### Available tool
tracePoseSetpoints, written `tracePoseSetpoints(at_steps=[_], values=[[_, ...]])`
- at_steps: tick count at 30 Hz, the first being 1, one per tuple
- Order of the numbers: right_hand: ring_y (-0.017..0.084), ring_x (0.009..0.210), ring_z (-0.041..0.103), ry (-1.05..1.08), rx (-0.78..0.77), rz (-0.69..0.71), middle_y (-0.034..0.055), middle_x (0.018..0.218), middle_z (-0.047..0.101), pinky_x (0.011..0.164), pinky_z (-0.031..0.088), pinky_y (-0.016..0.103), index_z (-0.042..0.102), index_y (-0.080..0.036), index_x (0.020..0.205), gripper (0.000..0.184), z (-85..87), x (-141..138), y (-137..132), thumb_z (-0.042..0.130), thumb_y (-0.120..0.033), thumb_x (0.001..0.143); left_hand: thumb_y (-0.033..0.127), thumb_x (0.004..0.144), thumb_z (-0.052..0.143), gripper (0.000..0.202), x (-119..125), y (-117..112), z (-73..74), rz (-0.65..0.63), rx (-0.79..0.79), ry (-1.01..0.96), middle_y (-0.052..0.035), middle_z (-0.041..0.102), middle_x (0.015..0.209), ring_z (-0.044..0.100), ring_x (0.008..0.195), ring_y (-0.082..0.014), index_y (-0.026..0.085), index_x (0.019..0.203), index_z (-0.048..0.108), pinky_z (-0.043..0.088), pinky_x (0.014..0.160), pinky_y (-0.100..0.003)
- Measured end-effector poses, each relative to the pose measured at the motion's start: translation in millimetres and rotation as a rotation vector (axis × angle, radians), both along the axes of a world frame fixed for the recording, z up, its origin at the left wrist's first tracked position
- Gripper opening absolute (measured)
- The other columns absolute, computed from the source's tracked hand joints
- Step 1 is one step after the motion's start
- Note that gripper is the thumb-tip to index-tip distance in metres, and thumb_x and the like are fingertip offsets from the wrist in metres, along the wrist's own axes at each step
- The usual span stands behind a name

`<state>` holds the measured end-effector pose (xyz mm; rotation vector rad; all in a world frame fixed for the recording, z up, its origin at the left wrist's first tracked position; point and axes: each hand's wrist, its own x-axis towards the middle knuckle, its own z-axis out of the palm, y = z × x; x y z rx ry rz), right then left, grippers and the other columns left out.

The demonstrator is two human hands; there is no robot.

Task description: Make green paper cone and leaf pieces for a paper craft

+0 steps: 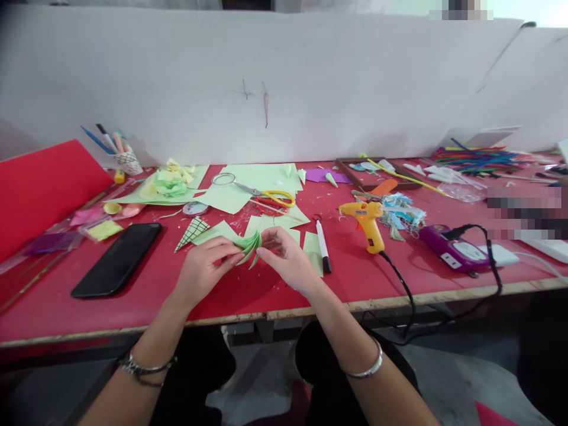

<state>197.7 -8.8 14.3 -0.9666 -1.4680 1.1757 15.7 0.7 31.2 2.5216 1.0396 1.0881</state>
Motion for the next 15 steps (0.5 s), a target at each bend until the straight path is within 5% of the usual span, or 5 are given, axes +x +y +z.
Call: tracePoseSetpoints(at_steps=[6,15], values=[[0.014,0.087,0.052,0.087,0.004,0.056,0.0030,0.094,0.054,0.078,0.042,0.029,0.051,-0.022,0.095,0.021,5.7,2,-3,0.056,-0.028,0.075,0.022,0.080,0.053,0.011,-2,0,4.7,-0.057,-0.082,-0.114,0.0001,0.059,0.072,0.054,0.067,-0.0101,0.018,0.074,0.061,0.040,0.062,-0.019],[0.010,0.065,0.052,0.141,-0.076,0.034,-0.0025,0.072,0.053,0.066,0.042,0.026,0.053,-0.020,0.080,0.010,6.1,2,-4,0.057,-0.027,0.074,0.021,0.080,0.051,0.011,-6,2,11.2,-0.056,-0.140,-0.245,-0.0020,0.058,0.076,0.054,0.074,-0.0122,0.016,0.073,0.058,0.042,0.069,-0.023]])
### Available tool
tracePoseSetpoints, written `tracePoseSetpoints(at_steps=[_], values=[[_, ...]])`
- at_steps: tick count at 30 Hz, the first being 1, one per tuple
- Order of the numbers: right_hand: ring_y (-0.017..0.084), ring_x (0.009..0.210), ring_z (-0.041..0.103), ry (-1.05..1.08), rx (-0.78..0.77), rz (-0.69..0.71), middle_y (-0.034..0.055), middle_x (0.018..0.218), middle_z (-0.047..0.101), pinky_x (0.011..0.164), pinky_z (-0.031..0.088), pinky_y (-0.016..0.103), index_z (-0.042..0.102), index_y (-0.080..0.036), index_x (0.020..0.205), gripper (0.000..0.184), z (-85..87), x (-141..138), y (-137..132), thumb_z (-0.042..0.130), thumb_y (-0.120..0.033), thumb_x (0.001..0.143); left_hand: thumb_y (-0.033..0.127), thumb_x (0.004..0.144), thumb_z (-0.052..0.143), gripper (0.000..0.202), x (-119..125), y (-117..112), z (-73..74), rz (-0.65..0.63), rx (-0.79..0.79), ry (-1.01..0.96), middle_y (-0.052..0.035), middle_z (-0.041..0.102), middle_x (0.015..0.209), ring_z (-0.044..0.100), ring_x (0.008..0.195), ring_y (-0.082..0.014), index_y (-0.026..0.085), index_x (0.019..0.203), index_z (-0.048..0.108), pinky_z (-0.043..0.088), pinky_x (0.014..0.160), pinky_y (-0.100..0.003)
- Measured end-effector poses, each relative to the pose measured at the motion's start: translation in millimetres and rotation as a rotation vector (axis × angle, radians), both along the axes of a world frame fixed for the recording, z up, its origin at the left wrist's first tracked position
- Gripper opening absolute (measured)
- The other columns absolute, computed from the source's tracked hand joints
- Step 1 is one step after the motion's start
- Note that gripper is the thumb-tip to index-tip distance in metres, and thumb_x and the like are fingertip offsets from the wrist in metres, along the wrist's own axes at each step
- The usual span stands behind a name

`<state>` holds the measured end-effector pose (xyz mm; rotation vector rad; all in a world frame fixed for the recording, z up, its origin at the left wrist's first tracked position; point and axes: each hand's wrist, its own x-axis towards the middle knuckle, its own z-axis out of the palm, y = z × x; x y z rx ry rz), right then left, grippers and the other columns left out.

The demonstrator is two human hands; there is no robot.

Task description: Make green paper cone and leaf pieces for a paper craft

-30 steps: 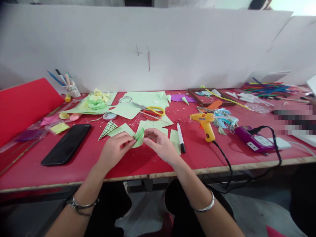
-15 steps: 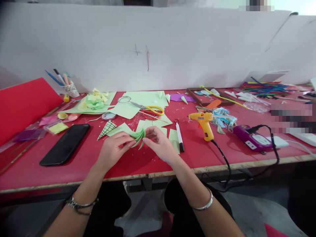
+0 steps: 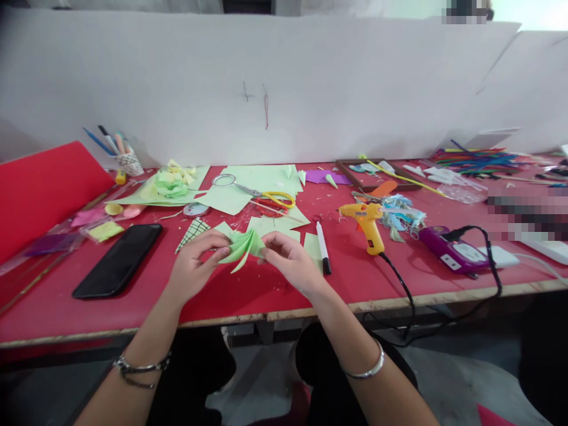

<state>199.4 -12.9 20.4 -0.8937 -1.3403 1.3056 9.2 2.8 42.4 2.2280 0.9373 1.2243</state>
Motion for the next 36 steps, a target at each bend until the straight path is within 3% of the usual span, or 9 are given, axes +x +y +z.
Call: tracePoseSetpoints(at_steps=[7,12,17,21,26,31,36], values=[[0.010,0.060,0.048,-0.026,-0.004,-0.222,-0.0024,0.066,0.051,0.061,0.040,0.025,0.053,-0.019,0.073,0.013,-2.8,2,5,0.057,-0.031,0.072,0.021,0.079,0.054,0.010,-8,3,-0.6,0.074,0.057,0.018,-0.0023,0.061,0.076,0.055,0.074,-0.0130,0.017,0.073,0.061,0.044,0.068,-0.024],[0.010,0.064,0.046,0.046,0.033,-0.356,-0.0013,0.073,0.047,0.062,0.042,0.024,0.049,-0.022,0.081,0.013,-0.7,2,4,0.052,-0.033,0.075,0.021,0.079,0.054,0.009,-9,2,-2.2,0.098,0.115,0.047,-0.0026,0.061,0.079,0.056,0.075,-0.0131,0.019,0.078,0.063,0.045,0.069,-0.025],[0.012,0.071,0.048,-0.081,0.175,-0.222,0.0005,0.082,0.047,0.067,0.042,0.026,0.049,-0.023,0.092,0.016,0.9,-2,0,0.052,-0.028,0.077,0.018,0.078,0.055,0.009,-4,-1,-3.5,0.034,0.199,0.084,-0.0026,0.061,0.080,0.056,0.077,-0.0123,0.018,0.080,0.064,0.045,0.070,-0.024],[0.014,0.082,0.050,-0.127,0.172,-0.101,0.0031,0.096,0.047,0.071,0.044,0.027,0.042,-0.025,0.109,0.035,1.2,-4,-2,0.054,-0.028,0.076,0.019,0.078,0.055,0.009,1,-3,-6.1,0.010,0.288,0.122,-0.0030,0.061,0.079,0.056,0.074,-0.0120,0.018,0.081,0.064,0.044,0.067,-0.023],[0.015,0.087,0.051,-0.148,0.085,0.052,0.0051,0.109,0.044,0.072,0.046,0.029,0.033,-0.028,0.120,0.050,3.0,-6,-7,0.055,-0.032,0.075,0.021,0.078,0.055,0.009,4,-7,-9.7,0.162,0.491,0.271,-0.0019,0.064,0.077,0.056,0.072,-0.0129,0.020,0.083,0.063,0.041,0.066,-0.025],[0.010,0.071,0.051,-0.190,0.063,0.012,0.0032,0.104,0.049,0.067,0.047,0.028,0.042,-0.027,0.114,0.041,4.5,-6,-7,0.054,-0.031,0.076,0.024,0.080,0.052,0.010,7,-8,-11.4,0.194,0.585,0.406,-0.0011,0.063,0.075,0.057,0.071,-0.0124,0.019,0.081,0.061,0.038,0.064,-0.024],[0.010,0.071,0.052,-0.294,0.079,-0.085,0.0031,0.102,0.052,0.068,0.046,0.028,0.049,-0.023,0.103,0.026,3.2,-5,-3,0.051,-0.031,0.078,0.030,0.079,0.053,0.014,8,-8,-8.6,0.109,0.447,0.338,-0.0021,0.061,0.076,0.056,0.071,-0.0127,0.019,0.080,0.060,0.041,0.063,-0.023]])
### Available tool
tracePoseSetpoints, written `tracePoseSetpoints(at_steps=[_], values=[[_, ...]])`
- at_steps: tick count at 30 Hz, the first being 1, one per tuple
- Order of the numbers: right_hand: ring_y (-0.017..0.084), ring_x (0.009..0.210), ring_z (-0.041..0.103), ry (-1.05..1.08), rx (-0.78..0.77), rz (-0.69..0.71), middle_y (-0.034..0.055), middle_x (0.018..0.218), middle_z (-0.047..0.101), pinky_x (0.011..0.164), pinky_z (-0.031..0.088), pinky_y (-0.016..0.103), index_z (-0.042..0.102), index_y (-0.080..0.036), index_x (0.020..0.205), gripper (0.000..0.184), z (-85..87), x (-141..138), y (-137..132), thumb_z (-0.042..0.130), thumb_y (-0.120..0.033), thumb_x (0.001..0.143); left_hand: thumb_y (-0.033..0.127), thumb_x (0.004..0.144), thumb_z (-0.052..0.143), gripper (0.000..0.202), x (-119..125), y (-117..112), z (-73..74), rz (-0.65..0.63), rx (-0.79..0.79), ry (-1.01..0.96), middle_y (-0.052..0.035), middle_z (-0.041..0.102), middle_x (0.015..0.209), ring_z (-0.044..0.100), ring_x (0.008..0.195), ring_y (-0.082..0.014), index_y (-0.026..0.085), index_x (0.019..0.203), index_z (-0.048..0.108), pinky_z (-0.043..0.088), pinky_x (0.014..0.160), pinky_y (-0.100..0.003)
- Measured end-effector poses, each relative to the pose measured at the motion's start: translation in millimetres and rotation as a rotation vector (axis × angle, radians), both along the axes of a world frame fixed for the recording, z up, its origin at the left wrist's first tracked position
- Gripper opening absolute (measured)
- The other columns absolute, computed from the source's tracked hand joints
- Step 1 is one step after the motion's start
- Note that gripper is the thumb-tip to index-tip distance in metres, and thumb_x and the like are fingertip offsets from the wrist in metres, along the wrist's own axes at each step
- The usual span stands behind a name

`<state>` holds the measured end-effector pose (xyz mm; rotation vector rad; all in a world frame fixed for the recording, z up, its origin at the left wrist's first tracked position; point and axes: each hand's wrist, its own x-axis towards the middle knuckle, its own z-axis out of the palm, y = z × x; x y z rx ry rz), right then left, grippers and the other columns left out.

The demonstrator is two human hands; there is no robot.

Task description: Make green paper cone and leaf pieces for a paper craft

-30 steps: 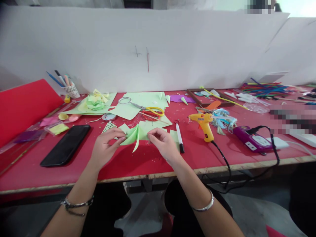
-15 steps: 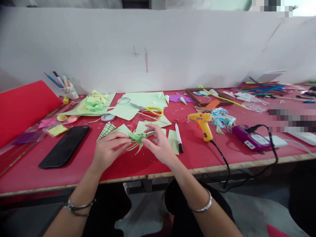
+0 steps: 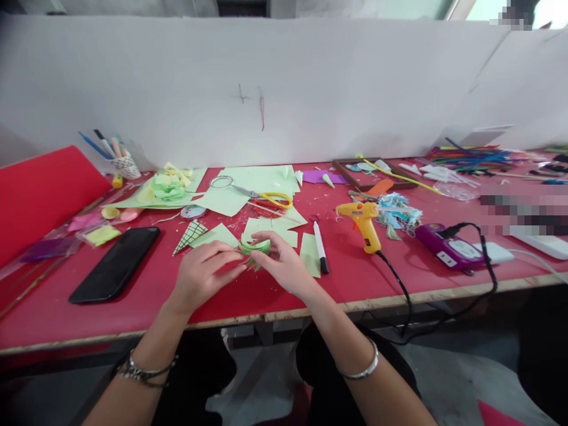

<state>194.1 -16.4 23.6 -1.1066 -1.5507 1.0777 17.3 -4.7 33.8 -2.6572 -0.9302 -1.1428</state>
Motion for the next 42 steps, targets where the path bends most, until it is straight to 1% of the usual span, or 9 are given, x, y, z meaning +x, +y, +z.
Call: tracePoseSetpoints(at_steps=[3,5,9,12,17,24,30,37,42], values=[[0.011,0.074,0.053,-0.022,0.001,0.015,0.0030,0.102,0.053,0.070,0.045,0.029,0.048,-0.022,0.102,0.026,1.2,0,0,0.051,-0.032,0.078,0.025,0.081,0.049,0.013,-3,0,4.6,0.001,-0.128,-0.196,-0.0031,0.059,0.079,0.055,0.074,-0.0127,0.017,0.083,0.059,0.043,0.067,-0.023],[0.012,0.076,0.052,-0.071,0.004,0.021,0.0027,0.102,0.053,0.071,0.044,0.030,0.048,-0.023,0.104,0.028,3.1,0,-1,0.051,-0.031,0.078,0.023,0.082,0.046,0.015,-5,1,7.2,0.023,-0.234,-0.268,-0.0038,0.058,0.083,0.055,0.075,-0.0125,0.017,0.087,0.059,0.044,0.071,-0.025],[0.013,0.077,0.050,-0.112,0.005,0.071,0.0023,0.098,0.053,0.072,0.043,0.030,0.046,-0.024,0.108,0.030,4.7,0,-4,0.050,-0.029,0.078,0.027,0.081,0.047,0.018,-7,6,8.4,-0.011,-0.417,-0.251,-0.0048,0.057,0.091,0.055,0.080,-0.0142,0.018,0.093,0.058,0.044,0.075,-0.028],[0.014,0.083,0.051,-0.101,0.021,0.099,0.0021,0.098,0.052,0.075,0.042,0.029,0.046,-0.025,0.107,0.030,3.6,0,-4,0.051,-0.027,0.078,0.029,0.081,0.049,0.018,-7,7,7.2,-0.060,-0.476,-0.222,-0.0050,0.059,0.091,0.055,0.085,-0.0162,0.019,0.091,0.059,0.044,0.077,-0.029],[0.016,0.088,0.051,-0.089,0.023,0.110,0.0032,0.099,0.052,0.076,0.043,0.030,0.044,-0.024,0.108,0.032,1.6,-1,-3,0.051,-0.027,0.078,0.031,0.081,0.049,0.018,-7,8,4.1,-0.128,-0.573,-0.133,-0.0043,0.062,0.088,0.056,0.083,-0.0168,0.020,0.088,0.061,0.044,0.075,-0.030],[0.015,0.085,0.052,-0.081,0.021,0.110,0.0035,0.096,0.052,0.075,0.044,0.030,0.044,-0.023,0.107,0.031,0.3,-1,-2,0.051,-0.028,0.077,0.024,0.080,0.050,0.012,-9,11,0.9,-0.129,-0.565,-0.103,-0.0032,0.060,0.087,0.055,0.083,-0.0161,0.020,0.086,0.060,0.044,0.074,-0.029],[0.015,0.079,0.052,-0.086,0.016,0.120,0.0026,0.093,0.054,0.071,0.044,0.029,0.048,-0.022,0.101,0.025,1.6,0,-3,0.052,-0.027,0.077,0.018,0.081,0.048,0.013,-11,12,2.6,-0.039,-0.507,-0.123,-0.0032,0.053,0.093,0.051,0.090,-0.0151,0.021,0.085,0.060,0.042,0.080,-0.027],[0.014,0.073,0.053,-0.101,-0.025,0.167,0.0014,0.089,0.056,0.064,0.045,0.026,0.052,-0.022,0.099,0.024,-2.1,1,-3,0.052,-0.031,0.077,0.016,0.080,0.048,0.016,-12,12,2.4,0.037,-0.431,-0.177,-0.0017,0.047,0.085,0.049,0.083,-0.0137,0.022,0.086,0.061,0.042,0.073,-0.024],[0.015,0.080,0.054,-0.094,-0.017,0.192,0.0020,0.091,0.057,0.070,0.045,0.028,0.053,-0.021,0.097,0.023,-2.1,1,-4,0.053,-0.031,0.076,0.022,0.080,0.049,0.012,-12,12,2.6,0.087,-0.455,-0.220,-0.0004,0.052,0.080,0.051,0.072,-0.0122,0.020,0.084,0.061,0.043,0.065,-0.023]])
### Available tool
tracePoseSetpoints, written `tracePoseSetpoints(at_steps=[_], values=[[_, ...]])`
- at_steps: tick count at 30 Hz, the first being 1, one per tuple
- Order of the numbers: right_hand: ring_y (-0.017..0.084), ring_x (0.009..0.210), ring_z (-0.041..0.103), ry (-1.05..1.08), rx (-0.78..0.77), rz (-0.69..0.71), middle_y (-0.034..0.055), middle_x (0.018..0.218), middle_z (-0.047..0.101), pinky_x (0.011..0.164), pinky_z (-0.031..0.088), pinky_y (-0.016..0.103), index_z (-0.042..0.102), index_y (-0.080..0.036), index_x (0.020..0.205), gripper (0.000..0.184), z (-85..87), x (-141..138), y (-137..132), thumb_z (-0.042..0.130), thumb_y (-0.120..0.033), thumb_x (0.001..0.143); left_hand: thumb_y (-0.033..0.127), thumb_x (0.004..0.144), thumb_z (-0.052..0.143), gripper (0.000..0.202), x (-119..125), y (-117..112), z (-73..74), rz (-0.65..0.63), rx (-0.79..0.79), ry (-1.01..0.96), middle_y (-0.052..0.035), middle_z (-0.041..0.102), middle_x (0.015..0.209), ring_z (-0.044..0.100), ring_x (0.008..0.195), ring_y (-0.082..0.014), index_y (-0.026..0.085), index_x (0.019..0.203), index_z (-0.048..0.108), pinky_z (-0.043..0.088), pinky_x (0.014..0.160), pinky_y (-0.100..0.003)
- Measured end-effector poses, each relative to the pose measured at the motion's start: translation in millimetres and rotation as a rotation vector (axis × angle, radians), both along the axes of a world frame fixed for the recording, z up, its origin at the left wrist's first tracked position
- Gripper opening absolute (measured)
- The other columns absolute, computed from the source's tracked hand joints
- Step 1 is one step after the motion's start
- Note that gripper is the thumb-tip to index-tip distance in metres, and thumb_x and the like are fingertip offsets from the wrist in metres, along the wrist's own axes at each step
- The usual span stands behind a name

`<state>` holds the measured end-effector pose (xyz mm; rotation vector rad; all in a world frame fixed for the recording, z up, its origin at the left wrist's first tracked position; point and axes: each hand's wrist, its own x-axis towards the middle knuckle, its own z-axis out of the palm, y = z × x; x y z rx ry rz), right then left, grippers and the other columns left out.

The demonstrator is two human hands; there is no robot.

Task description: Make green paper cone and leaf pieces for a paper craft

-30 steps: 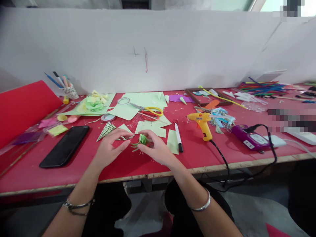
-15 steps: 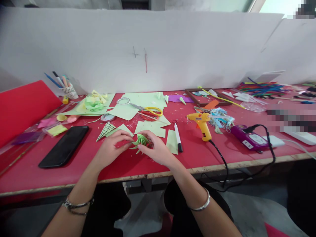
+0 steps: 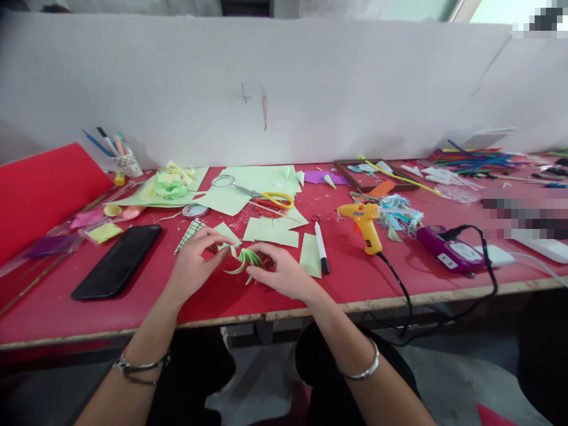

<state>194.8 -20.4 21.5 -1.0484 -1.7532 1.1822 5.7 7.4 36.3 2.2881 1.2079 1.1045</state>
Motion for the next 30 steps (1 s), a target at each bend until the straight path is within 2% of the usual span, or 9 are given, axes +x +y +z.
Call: tracePoseSetpoints(at_steps=[5,8,13,17,24,30], values=[[0.015,0.086,0.054,0.059,0.004,-0.074,0.0033,0.096,0.056,0.074,0.044,0.028,0.048,-0.020,0.102,0.028,1.7,-1,2,0.054,-0.027,0.076,0.024,0.079,0.050,0.012,1,-3,2.9,0.055,0.013,-0.086,0.0007,0.055,0.077,0.051,0.063,-0.0093,0.018,0.087,0.058,0.043,0.062,-0.021],[0.013,0.079,0.054,0.108,-0.011,-0.123,0.0014,0.087,0.056,0.068,0.044,0.027,0.042,-0.021,0.104,0.030,0.4,-2,4,0.053,-0.026,0.076,0.024,0.079,0.050,0.012,4,-7,4.3,-0.030,0.021,-0.098,0.0006,0.057,0.075,0.053,0.066,-0.0098,0.018,0.088,0.057,0.043,0.063,-0.020],[0.009,0.065,0.048,0.126,0.014,-0.160,-0.0036,0.073,0.046,0.059,0.041,0.023,0.040,-0.021,0.088,0.021,-4.2,-2,6,0.055,-0.025,0.074,0.024,0.079,0.053,0.007,9,-9,1.6,-0.102,0.020,-0.005,0.0022,0.059,0.070,0.054,0.064,-0.0092,0.018,0.076,0.056,0.042,0.059,-0.019],[0.010,0.071,0.050,0.132,0.012,-0.113,-0.0017,0.078,0.048,0.064,0.042,0.024,0.041,-0.020,0.083,0.018,-6.1,-2,6,0.056,-0.025,0.074,0.027,0.081,0.050,0.012,10,-7,-0.8,-0.113,0.044,0.086,0.0002,0.060,0.074,0.055,0.071,-0.0116,0.018,0.075,0.056,0.041,0.065,-0.022],[0.013,0.080,0.054,0.152,0.007,-0.036,0.0013,0.088,0.052,0.072,0.045,0.029,0.040,-0.021,0.088,0.024,-5.6,-2,5,0.058,-0.023,0.073,0.041,0.079,0.050,0.024,9,-6,-0.1,-0.075,0.071,0.178,-0.0032,0.063,0.086,0.054,0.084,-0.0177,0.018,0.083,0.057,0.038,0.077,-0.031],[0.013,0.083,0.055,0.135,0.033,-0.006,0.0015,0.092,0.052,0.073,0.047,0.029,0.042,-0.022,0.093,0.026,-4.5,-2,2,0.058,-0.018,0.072,0.044,0.079,0.049,0.025,9,-6,0.7,-0.051,0.082,0.268,-0.0014,0.063,0.090,0.051,0.089,-0.0190,0.020,0.083,0.057,0.030,0.081,-0.035]])
